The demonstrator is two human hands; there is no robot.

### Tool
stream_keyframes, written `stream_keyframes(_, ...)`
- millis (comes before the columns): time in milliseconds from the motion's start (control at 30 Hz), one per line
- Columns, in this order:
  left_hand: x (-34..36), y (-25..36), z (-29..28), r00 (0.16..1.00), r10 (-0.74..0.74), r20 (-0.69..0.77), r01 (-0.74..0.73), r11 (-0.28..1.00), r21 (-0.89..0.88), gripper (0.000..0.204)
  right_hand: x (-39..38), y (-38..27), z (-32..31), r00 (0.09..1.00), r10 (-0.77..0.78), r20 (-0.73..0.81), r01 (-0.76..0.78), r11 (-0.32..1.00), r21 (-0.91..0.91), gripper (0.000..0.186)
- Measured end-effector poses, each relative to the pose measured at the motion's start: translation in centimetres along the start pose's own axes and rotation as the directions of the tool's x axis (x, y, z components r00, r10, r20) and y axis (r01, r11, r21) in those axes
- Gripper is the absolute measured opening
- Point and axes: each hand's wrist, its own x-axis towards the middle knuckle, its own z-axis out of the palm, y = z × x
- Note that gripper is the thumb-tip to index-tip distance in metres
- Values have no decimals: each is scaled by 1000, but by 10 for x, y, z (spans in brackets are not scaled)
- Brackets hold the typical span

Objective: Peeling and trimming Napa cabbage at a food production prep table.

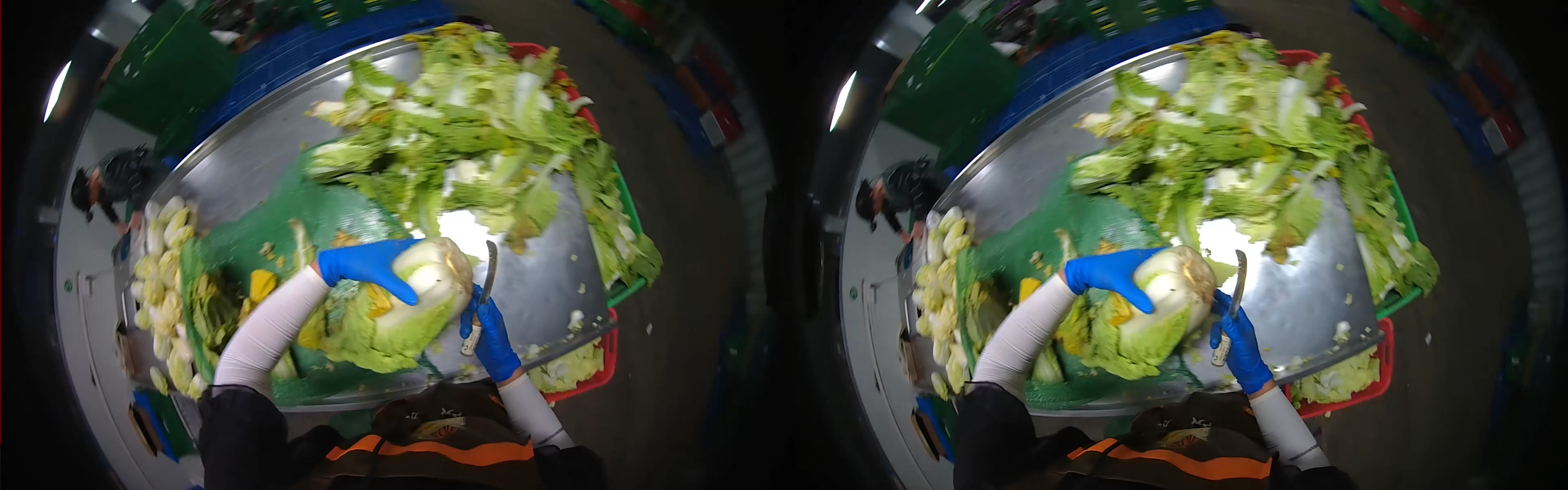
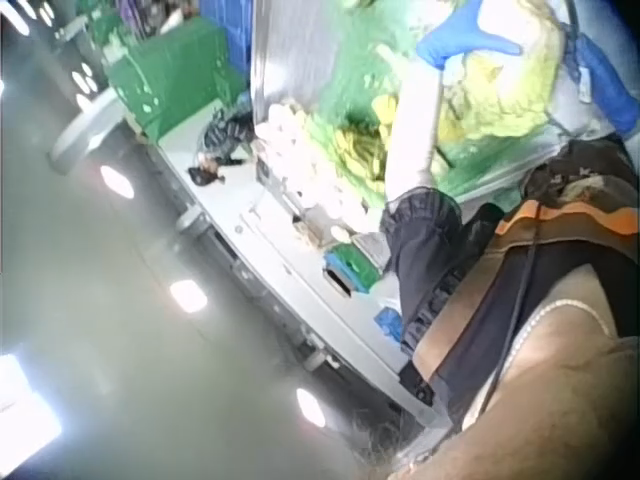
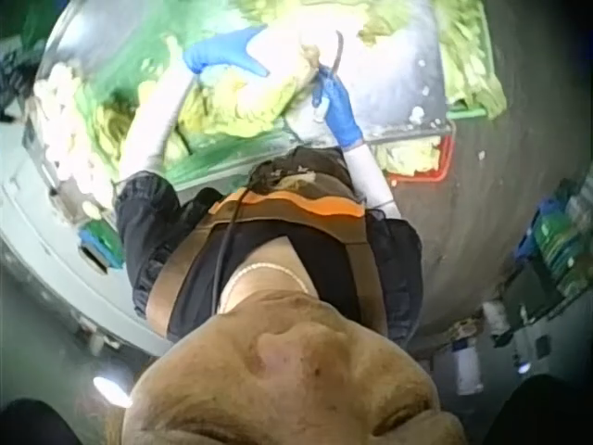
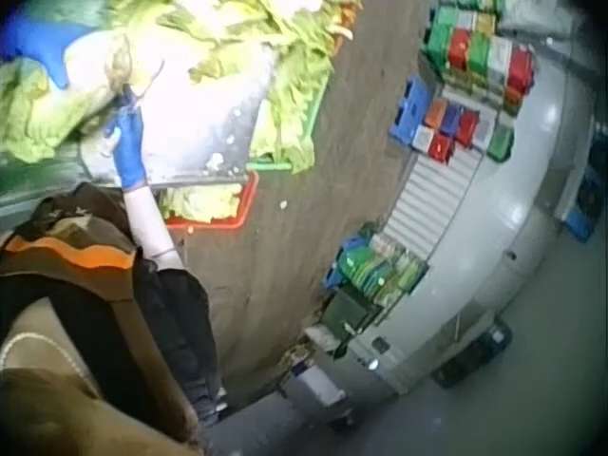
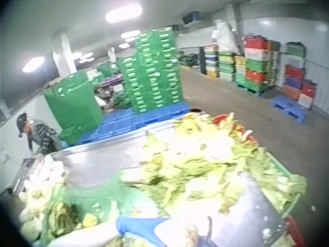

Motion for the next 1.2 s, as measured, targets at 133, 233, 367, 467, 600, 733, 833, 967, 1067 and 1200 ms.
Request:
stream_keyframes(133, 100, -40, 44, 967, -144, -210, 191, 955, 229, 89, -12, -27, -56, 913, 39, -406, -92, 989, -113, 47)
stream_keyframes(233, 151, -71, 100, 884, 116, -452, 172, 819, 547, 79, -6, -37, -102, 881, 134, -453, -282, 918, -278, 45)
stream_keyframes(367, 202, -59, 111, 870, -101, -482, 341, 830, 442, 85, -1, -42, -155, 901, -195, -387, -112, 757, -643, 38)
stream_keyframes(467, 216, -72, 151, 721, 2, -693, 549, 608, 573, 113, 4, -52, -183, 769, -635, -72, 135, 271, -953, 28)
stream_keyframes(600, 223, -67, 157, 675, -62, -735, 645, 533, 548, 115, -1, -84, -186, 954, -298, -27, 73, 320, -945, 19)
stream_keyframes(733, 224, -73, 156, 669, -73, -739, 656, 524, 542, 112, -5, -92, -174, 944, -330, 13, 84, 202, -976, 17)
stream_keyframes(833, 225, -69, 157, 671, -77, -738, 651, 539, 535, 111, -5, -88, -171, 947, -319, 38, 64, 71, -995, 15)
stream_keyframes(967, 228, -70, 156, 679, -96, -728, 649, 541, 534, 111, 0, -71, -177, 963, -270, 6, -22, -101, -995, 10)
stream_keyframes(1067, 228, -72, 156, 681, -71, -729, 632, 559, 536, 110, 8, -58, -184, 966, -257, 37, -28, -245, -969, 7)
stream_keyframes(1200, 230, -73, 159, 646, 47, -762, 630, 531, 567, 102, 15, -51, -186, 962, -270, 51, -42, -329, -944, 10)
